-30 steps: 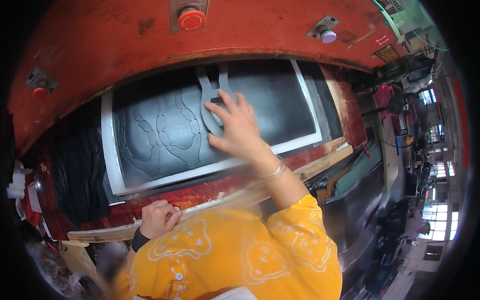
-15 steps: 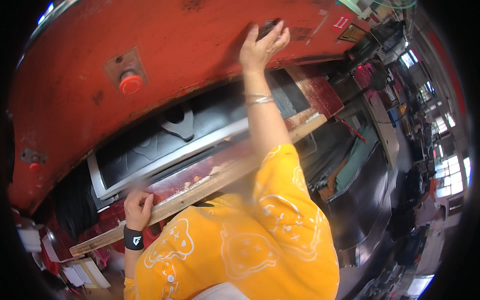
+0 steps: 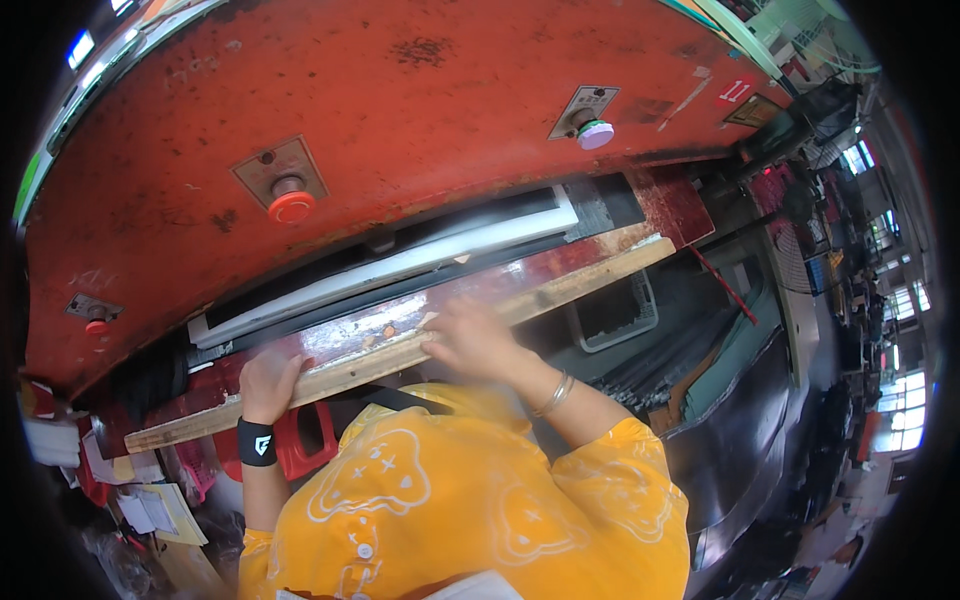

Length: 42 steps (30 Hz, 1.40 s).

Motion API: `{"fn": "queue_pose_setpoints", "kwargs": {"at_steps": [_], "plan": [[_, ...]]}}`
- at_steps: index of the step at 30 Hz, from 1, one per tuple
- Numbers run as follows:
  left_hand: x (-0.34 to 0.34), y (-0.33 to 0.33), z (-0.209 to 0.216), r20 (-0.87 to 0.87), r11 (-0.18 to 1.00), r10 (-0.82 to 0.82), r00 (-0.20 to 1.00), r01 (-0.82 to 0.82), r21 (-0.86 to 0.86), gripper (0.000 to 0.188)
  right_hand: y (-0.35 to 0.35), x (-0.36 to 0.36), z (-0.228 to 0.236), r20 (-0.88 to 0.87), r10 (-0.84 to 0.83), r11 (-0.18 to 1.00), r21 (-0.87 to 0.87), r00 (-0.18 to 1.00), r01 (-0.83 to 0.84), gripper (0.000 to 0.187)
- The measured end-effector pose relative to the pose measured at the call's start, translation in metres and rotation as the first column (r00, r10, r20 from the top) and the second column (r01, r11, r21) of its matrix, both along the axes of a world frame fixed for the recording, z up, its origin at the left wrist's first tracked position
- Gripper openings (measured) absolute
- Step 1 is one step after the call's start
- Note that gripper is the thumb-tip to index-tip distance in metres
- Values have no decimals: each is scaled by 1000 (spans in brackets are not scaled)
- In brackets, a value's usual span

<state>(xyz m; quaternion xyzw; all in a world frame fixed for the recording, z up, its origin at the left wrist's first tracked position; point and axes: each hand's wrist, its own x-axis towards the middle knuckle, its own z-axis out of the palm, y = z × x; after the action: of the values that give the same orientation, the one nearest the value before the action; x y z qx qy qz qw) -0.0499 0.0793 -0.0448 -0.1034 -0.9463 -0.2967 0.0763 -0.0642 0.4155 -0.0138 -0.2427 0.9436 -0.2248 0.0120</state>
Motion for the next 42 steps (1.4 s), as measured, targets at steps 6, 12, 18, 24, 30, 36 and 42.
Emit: {"fn": "queue_pose_setpoints", "kwargs": {"at_steps": [6,12,18,24,30,36,42], "plan": [[1,4,-2,25,989,69,997,-65,-130,34,0,8,0,-116,-3,997,-75,993,-5,27],[6,10,1,-4,988,142,990,-142,-51,34,-6,11,7,-78,-32,998,-60,996,28,28],[-10,5,7,35,985,-9,999,15,-174,33,-2,-65,60,440,40,995,-98,897,3,36],[-38,-4,25,206,997,-61,977,48,68,33,-92,-174,43,-131,-201,979,9,971,204,84],[-59,-8,37,274,981,-109,956,59,182,31,-68,-212,60,7,-133,956,-264,991,130,67],[-63,0,38,257,979,-158,953,118,166,29,-5,-212,63,-23,-160,976,-152,987,155,64],[-64,4,37,258,979,-139,956,93,183,25,0,-214,46,-197,-239,967,39,951,251,62]]}}
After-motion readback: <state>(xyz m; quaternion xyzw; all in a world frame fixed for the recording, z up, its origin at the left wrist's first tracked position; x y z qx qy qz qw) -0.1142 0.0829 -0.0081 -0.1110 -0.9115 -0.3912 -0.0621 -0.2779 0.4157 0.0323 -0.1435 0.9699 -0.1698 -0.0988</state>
